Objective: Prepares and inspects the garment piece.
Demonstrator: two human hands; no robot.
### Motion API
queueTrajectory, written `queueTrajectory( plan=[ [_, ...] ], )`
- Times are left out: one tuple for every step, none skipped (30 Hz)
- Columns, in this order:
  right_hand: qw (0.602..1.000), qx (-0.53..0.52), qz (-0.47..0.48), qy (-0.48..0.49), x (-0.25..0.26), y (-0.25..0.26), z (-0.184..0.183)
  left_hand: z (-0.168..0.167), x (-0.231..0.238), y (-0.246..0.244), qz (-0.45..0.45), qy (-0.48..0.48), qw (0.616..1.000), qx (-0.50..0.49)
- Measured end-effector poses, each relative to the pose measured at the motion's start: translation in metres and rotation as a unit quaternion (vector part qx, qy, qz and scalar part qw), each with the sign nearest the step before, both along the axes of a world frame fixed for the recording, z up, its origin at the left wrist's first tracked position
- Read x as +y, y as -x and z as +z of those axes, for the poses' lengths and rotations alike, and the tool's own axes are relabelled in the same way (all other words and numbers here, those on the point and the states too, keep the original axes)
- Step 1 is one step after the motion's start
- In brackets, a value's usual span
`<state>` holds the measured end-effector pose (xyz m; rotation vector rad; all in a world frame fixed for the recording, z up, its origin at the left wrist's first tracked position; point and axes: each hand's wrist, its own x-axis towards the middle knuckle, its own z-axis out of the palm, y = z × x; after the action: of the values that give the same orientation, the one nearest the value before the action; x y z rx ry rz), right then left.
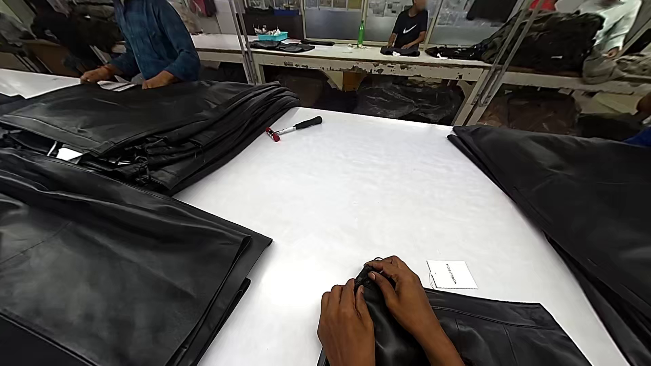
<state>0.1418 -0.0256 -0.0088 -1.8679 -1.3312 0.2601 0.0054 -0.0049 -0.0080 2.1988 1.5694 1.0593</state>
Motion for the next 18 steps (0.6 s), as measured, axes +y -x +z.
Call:
queueTrajectory(
  plan=[
    [1.0,-0.016,-0.01,0.004,0.001,0.001,0.0,0.0,0.0,0.0,0.009,-0.008,1.0,0.0],
    [0.999,-0.032,-0.017,0.007,0.003,0.003,-0.002,0.001,0.001,0.001,0.014,-0.014,1.0,0.007],
    [0.998,-0.05,-0.023,0.009,0.004,0.003,-0.003,0.001,0.002,0.002,0.014,-0.025,0.999,0.013],
    [0.998,-0.065,-0.024,0.014,0.006,0.003,-0.004,0.0,0.003,0.002,0.016,-0.039,0.999,0.017],
    [0.996,-0.078,-0.024,0.022,0.007,0.003,-0.004,0.0,0.002,0.001,0.015,-0.052,0.998,0.021],
    [0.995,-0.087,-0.023,0.03,0.009,0.003,-0.004,0.0,0.002,0.0,0.011,-0.059,0.998,0.022],
    [0.995,-0.093,-0.024,0.036,0.01,0.003,-0.004,-0.001,0.0,-0.002,0.001,-0.063,0.998,0.02],
    [0.994,-0.097,-0.025,0.04,0.011,0.003,-0.003,0.0,-0.001,-0.003,-0.009,-0.063,0.998,0.019],
    [0.994,-0.098,-0.027,0.041,0.012,0.004,-0.003,0.0,-0.002,-0.005,-0.021,-0.061,0.998,0.023],
    [0.994,-0.102,-0.029,0.041,0.013,0.004,-0.004,0.002,-0.004,-0.007,-0.028,-0.057,0.997,0.033],
    [0.993,-0.105,-0.03,0.042,0.013,0.004,-0.003,0.004,-0.005,-0.008,-0.03,-0.052,0.997,0.05],
    [0.993,-0.106,-0.031,0.042,0.013,0.004,-0.003,0.008,-0.007,-0.01,-0.029,-0.042,0.996,0.075],
    [0.993,-0.105,-0.033,0.041,0.013,0.003,-0.002,0.013,-0.009,-0.012,-0.026,-0.026,0.994,0.103],
    [0.993,-0.1,-0.035,0.044,0.013,0.004,-0.001,0.017,-0.013,-0.013,-0.024,-0.011,0.991,0.132],
    [0.994,-0.094,-0.036,0.049,0.013,0.003,0.0,0.019,-0.018,-0.014,-0.022,-0.001,0.987,0.161],
    [0.994,-0.092,-0.037,0.055,0.014,0.003,0.0,0.019,-0.024,-0.016,-0.02,-0.002,0.982,0.186],
    [0.993,-0.095,-0.038,0.057,0.016,0.002,0.001,0.015,-0.029,-0.016,-0.017,-0.015,0.978,0.206],
    [0.993,-0.101,-0.039,0.052,0.017,0.001,0.0,0.008,-0.035,-0.016,-0.017,-0.027,0.975,0.221]
  ],
)
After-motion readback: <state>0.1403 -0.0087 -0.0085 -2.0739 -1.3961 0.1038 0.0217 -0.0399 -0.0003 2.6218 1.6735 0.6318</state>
